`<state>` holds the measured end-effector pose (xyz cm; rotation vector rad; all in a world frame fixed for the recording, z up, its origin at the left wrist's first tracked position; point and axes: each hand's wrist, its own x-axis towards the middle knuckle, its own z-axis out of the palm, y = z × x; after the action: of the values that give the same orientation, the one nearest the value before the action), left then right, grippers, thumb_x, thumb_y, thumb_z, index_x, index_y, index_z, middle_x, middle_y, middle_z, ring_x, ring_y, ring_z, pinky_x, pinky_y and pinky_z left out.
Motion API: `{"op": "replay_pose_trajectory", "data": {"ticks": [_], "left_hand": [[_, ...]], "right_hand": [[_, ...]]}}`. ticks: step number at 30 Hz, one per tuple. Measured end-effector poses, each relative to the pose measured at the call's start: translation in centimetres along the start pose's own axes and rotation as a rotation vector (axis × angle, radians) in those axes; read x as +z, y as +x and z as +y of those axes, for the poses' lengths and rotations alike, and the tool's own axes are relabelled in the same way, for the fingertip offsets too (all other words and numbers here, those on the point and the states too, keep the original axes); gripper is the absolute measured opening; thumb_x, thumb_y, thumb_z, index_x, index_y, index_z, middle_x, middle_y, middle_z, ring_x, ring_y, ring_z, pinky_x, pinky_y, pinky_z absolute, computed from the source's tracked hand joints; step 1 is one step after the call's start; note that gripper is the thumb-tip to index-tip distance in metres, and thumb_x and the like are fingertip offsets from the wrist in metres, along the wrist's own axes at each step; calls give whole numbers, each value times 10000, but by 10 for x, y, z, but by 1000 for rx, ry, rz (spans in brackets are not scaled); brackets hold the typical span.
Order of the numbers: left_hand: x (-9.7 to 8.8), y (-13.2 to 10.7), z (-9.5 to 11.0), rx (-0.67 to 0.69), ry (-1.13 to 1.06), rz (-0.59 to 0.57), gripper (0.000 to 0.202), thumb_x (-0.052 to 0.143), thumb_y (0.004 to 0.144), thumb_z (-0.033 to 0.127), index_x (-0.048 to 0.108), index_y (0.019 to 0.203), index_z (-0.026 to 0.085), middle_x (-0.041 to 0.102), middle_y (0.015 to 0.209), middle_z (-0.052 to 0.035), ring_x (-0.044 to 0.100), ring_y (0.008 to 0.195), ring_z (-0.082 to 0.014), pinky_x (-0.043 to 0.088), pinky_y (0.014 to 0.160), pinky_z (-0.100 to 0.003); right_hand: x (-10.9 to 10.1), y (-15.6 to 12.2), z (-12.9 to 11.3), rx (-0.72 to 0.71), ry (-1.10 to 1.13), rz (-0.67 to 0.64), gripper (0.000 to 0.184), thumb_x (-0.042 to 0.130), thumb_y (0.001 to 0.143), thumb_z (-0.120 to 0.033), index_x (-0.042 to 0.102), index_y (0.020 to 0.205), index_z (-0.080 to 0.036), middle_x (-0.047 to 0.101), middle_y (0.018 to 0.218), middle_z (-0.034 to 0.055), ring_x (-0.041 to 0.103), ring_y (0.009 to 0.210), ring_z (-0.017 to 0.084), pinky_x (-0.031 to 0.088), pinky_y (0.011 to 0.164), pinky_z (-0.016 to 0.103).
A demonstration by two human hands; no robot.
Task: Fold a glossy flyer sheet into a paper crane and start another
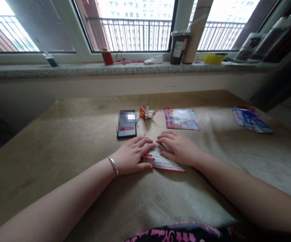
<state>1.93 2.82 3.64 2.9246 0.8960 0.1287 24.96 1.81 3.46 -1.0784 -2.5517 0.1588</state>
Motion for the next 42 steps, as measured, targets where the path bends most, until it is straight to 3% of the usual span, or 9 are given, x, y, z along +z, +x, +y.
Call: {"op": "replay_pose_trajectory", "data": {"ticks": [5,11,19,24,29,32,35,39,42], "left_hand": [[-2,3,8,-91,53,76,551,489,799,577,493,1199,199,511,1199,-78,448,1095,-258,358,971,-406],[-2,3,5,-127,105,132,402,485,840,486,540,1127,210,546,1118,-78,489,1010,-235,412,885,-384],[-4,3,3,-150,77,148,383,514,827,462,559,1092,189,580,1088,-74,516,977,-234,433,875,-391],[-2,3,1,-175,66,186,472,511,828,459,498,1182,148,598,1082,-102,523,995,-249,441,882,-395],[-1,3,2,-150,44,200,793,611,748,485,257,1372,146,586,1107,-120,538,998,-262,454,864,-403],[2,3,1,-154,14,251,870,625,742,470,150,1405,170,526,1216,-141,521,1071,-276,445,892,-421],[6,2,-2,-139,-11,301,912,657,722,429,109,1412,193,390,1354,-158,451,1182,-297,423,950,-436],[11,1,-4,-108,-7,387,919,702,684,392,152,1394,194,227,1428,-174,342,1268,-318,413,983,-453],[12,1,-4,-85,-8,423,833,703,682,378,248,1356,195,242,1400,-165,326,1269,-317,411,985,-470]], "right_hand": [[-4,-1,0,7,118,-16,223,561,811,-325,591,984,-188,616,1039,76,541,983,194,436,876,351],[-9,-2,0,-91,134,-117,298,633,753,-379,593,980,-191,625,1002,74,545,949,200,437,836,350],[-8,0,-6,-136,59,-119,388,585,781,-388,547,1110,-185,613,1040,85,544,921,208,440,788,345],[-7,-1,-5,-147,36,-110,362,551,806,-301,526,1147,-185,596,1071,87,545,917,200,448,789,343],[-7,-2,-2,-142,118,-87,407,513,793,-201,483,1199,-187,557,1148,97,537,992,196,452,835,342],[-7,-2,-2,-83,120,-64,394,482,788,-175,484,1182,-178,557,1143,94,553,968,194,456,823,330],[-7,-2,-3,71,93,-18,367,476,786,-179,494,1153,-176,578,1101,87,588,818,165,465,743,297],[-7,-1,-3,212,61,12,354,497,795,-227,503,1148,-192,622,1018,67,583,679,134,449,675,271],[-8,-1,0,280,7,24,390,499,814,-309,482,1192,-215,649,964,55,593,667,150,434,618,266]]}}
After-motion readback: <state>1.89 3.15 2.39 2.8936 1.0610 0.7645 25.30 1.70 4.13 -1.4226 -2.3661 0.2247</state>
